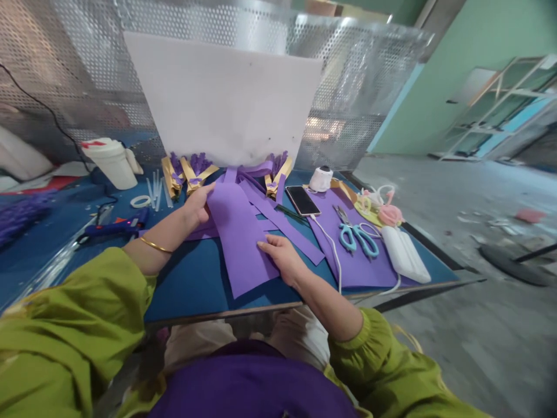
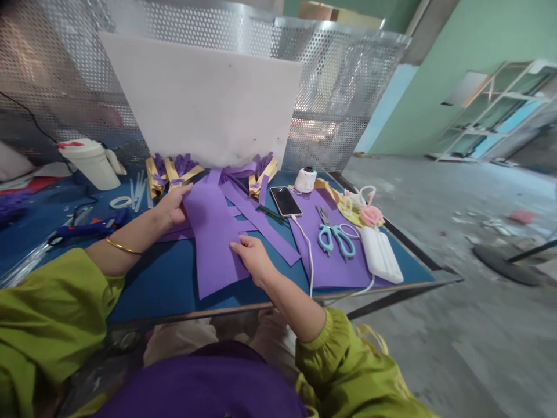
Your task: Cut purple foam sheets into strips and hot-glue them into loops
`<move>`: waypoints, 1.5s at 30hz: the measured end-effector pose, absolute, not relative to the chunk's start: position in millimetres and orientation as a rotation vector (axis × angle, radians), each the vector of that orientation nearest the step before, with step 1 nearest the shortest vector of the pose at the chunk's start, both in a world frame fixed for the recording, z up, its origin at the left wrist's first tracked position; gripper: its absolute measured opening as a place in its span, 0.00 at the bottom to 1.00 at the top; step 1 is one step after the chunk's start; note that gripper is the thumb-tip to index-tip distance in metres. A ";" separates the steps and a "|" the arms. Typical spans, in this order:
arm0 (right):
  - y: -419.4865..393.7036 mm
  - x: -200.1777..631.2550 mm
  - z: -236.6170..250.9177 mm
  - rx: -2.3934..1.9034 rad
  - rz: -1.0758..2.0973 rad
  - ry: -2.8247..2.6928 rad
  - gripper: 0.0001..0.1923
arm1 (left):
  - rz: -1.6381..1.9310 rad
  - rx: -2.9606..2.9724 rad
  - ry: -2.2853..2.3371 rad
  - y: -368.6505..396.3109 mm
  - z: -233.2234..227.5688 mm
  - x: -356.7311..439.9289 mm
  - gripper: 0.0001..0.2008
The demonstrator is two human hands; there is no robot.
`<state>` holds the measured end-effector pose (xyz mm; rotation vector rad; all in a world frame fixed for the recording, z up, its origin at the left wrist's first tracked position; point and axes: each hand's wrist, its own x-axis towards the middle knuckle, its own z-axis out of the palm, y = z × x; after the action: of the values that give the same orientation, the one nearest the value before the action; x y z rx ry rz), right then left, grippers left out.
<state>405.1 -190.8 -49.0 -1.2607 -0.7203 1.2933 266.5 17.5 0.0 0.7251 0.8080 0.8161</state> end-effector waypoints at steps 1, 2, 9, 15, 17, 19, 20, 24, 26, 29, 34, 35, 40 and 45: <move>-190.4 404.9 -48.3 -1.239 1.289 -0.716 0.17 | 0.812 0.706 0.811 10.8 -0.5 263.5 0.07; -190.4 404.9 -47.1 -1.213 1.284 -0.711 0.17 | 0.807 0.688 0.818 2.8 -1.7 260.9 0.06; -195.1 406.8 -41.7 -1.082 1.241 -0.688 0.16 | 0.581 0.597 0.921 -69.9 -13.1 254.8 0.07; -193.4 407.2 -46.2 -1.315 0.932 -0.919 0.22 | 0.590 0.573 0.911 -103.9 -11.4 256.6 0.10; -194.2 406.2 -45.4 -1.508 0.653 -1.075 0.28 | 0.693 0.633 0.888 -105.4 -13.2 258.3 0.10; -196.1 403.8 -42.6 -1.633 0.380 -1.258 0.29 | 0.756 0.666 0.865 -105.8 -16.1 259.9 0.11; -197.3 401.9 -40.7 -1.680 0.277 -1.340 0.30 | 0.760 0.664 0.864 -106.3 -17.4 260.7 0.11; -200.6 391.7 -34.0 -1.887 0.007 -1.487 0.36 | 0.787 0.601 0.863 -110.4 -19.9 264.2 0.10; -201.1 387.5 -32.5 -1.948 -0.019 -1.519 0.36 | 0.805 0.590 0.853 -112.3 -19.5 265.5 0.10; -201.5 384.5 -32.0 -1.999 0.104 -1.529 0.28 | 0.767 0.595 0.869 -113.2 -18.6 265.4 0.08; -203.2 382.2 -32.2 -1.956 0.299 -1.515 0.17 | 0.670 0.550 0.858 -114.4 -20.2 263.5 0.03; -203.6 381.4 -32.5 -1.938 0.311 -1.517 0.17 | 0.667 0.547 0.840 -115.1 -20.9 263.4 0.03; -203.7 377.2 -36.3 -1.858 0.469 -1.513 0.17 | 0.627 0.541 0.792 -118.6 -22.0 262.9 0.05; -204.1 375.0 -37.8 -1.815 0.479 -1.505 0.16 | 0.575 0.493 0.723 -117.6 -21.1 262.2 0.06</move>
<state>375.0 -204.1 -37.8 -1.8147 -1.5053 0.4794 262.2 -117.6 -21.1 0.4931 0.7228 0.5754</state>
